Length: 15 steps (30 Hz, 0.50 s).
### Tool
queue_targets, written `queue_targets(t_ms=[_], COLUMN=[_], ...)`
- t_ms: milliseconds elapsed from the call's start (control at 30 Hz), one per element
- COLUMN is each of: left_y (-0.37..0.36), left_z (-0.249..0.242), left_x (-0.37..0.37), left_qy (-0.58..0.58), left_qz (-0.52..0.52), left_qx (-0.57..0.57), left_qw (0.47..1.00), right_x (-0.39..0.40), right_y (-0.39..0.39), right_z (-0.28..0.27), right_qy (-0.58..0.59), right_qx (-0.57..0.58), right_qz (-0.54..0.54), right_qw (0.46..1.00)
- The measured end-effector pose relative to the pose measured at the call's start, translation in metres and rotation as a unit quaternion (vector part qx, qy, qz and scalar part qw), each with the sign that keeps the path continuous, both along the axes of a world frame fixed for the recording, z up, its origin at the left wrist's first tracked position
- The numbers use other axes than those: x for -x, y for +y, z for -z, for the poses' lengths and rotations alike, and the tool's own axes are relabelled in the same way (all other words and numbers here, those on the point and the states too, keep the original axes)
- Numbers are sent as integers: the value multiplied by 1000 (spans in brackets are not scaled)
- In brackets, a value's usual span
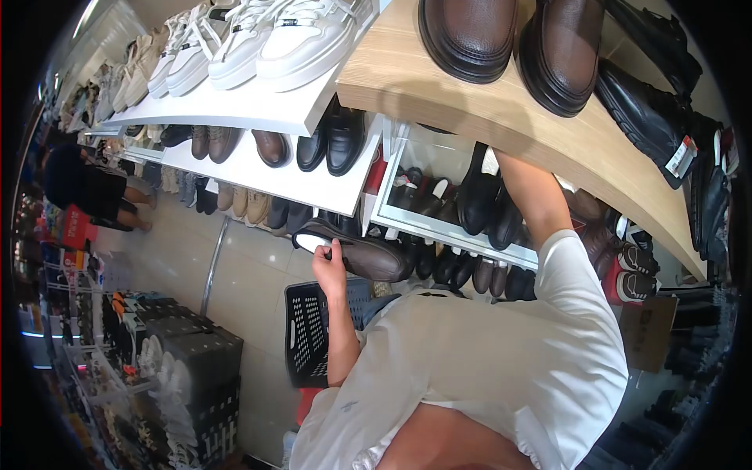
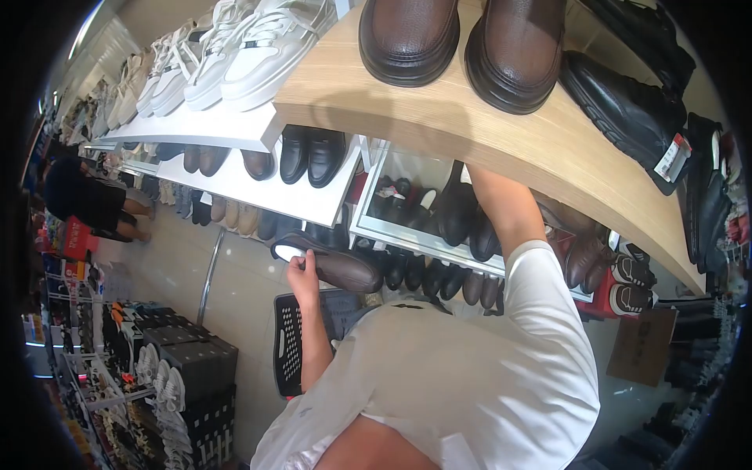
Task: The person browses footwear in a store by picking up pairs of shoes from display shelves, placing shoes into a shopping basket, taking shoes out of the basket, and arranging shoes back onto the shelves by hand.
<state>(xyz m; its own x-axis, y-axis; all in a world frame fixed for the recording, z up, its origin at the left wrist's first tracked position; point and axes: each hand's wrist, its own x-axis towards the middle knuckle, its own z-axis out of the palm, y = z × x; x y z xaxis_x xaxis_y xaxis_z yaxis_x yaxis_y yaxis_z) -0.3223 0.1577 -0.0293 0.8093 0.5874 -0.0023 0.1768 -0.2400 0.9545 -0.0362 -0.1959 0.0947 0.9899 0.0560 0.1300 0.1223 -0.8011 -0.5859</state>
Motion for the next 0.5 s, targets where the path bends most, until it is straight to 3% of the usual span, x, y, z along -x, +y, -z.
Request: queue_targets(t_ms=[500], left_y=[10], left_z=[9], left_x=[18], left_qy=[25], left_qz=[-10], left_qx=[-22], left_qw=[999], right_x=[-28], right_y=[29], right_z=[21], right_qy=[-20], right_qx=[33], right_qz=[43], right_qw=[998])
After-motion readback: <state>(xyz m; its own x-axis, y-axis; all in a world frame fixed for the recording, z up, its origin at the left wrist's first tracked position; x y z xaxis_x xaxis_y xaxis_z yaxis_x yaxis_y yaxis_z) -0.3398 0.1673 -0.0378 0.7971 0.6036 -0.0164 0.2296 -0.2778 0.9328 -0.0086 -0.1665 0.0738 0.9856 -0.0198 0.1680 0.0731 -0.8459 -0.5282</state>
